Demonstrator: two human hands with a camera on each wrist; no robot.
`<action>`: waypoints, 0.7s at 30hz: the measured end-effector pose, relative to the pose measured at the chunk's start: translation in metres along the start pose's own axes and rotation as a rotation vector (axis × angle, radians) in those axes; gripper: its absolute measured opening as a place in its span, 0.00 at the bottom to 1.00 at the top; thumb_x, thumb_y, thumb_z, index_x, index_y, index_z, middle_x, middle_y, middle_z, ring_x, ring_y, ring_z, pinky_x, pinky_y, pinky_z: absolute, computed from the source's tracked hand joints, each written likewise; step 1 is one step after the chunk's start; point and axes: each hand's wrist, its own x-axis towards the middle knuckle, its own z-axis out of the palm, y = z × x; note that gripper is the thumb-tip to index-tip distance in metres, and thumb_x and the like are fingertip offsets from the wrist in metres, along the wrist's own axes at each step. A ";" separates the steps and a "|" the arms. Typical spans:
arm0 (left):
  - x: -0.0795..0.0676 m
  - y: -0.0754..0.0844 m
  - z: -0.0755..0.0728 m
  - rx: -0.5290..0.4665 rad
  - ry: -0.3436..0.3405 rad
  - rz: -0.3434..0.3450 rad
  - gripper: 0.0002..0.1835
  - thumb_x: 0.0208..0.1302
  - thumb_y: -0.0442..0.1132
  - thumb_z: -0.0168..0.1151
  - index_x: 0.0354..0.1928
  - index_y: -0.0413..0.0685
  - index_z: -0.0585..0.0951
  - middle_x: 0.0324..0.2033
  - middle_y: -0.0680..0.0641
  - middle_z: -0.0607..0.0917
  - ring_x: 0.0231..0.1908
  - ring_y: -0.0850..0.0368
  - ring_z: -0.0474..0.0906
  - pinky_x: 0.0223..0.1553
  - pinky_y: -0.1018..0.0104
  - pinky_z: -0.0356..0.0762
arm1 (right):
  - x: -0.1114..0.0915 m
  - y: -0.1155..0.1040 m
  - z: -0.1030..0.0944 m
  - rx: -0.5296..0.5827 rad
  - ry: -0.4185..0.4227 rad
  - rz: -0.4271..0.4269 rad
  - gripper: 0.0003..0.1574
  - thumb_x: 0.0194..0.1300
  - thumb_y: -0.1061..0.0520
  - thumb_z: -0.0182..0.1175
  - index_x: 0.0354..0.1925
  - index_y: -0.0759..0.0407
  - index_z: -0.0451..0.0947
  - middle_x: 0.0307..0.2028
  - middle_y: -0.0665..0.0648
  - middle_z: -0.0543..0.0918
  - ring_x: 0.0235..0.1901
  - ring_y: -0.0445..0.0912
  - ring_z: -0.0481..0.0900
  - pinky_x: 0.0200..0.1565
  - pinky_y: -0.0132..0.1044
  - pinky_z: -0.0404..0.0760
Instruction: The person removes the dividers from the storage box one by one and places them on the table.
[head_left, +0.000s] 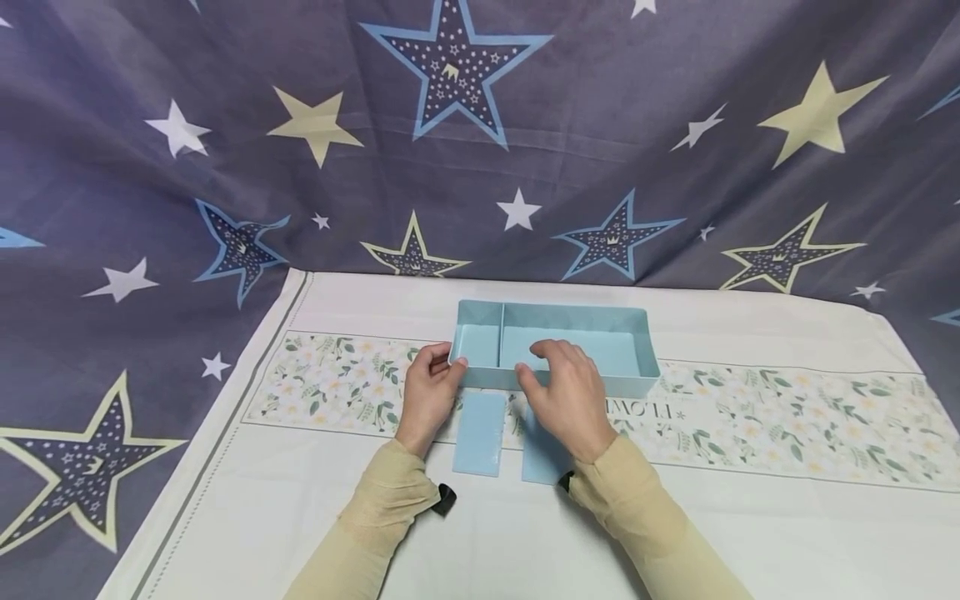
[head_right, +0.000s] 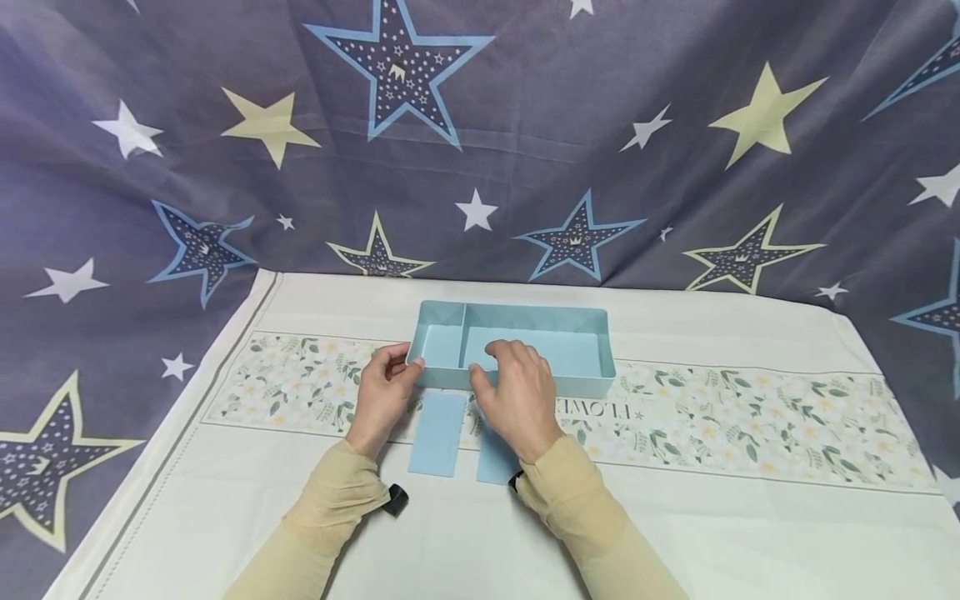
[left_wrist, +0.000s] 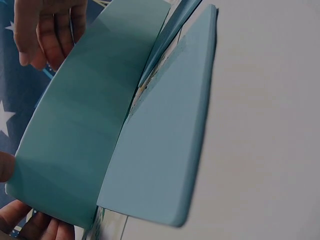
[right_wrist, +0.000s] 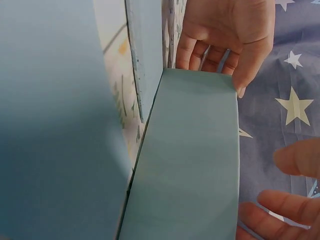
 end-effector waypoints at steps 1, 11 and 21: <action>0.000 0.000 0.000 -0.002 -0.001 0.001 0.20 0.63 0.35 0.62 0.54 0.31 0.74 0.49 0.33 0.77 0.48 0.45 0.77 0.52 0.55 0.77 | 0.001 0.000 0.001 -0.001 -0.001 0.005 0.16 0.60 0.52 0.64 0.43 0.60 0.81 0.39 0.58 0.84 0.41 0.54 0.79 0.45 0.49 0.77; -0.001 0.001 0.001 -0.008 0.001 -0.006 0.20 0.62 0.34 0.63 0.54 0.31 0.74 0.49 0.33 0.78 0.48 0.45 0.77 0.52 0.56 0.78 | 0.012 0.005 0.012 -0.017 -0.021 0.055 0.17 0.59 0.50 0.65 0.41 0.61 0.81 0.35 0.57 0.84 0.36 0.54 0.80 0.38 0.49 0.78; -0.001 0.000 0.000 -0.014 0.001 0.004 0.20 0.62 0.33 0.62 0.54 0.31 0.74 0.49 0.32 0.77 0.49 0.44 0.77 0.52 0.56 0.78 | 0.023 0.002 0.020 -0.027 -0.107 0.139 0.18 0.62 0.46 0.62 0.38 0.59 0.83 0.31 0.55 0.85 0.29 0.49 0.80 0.31 0.46 0.79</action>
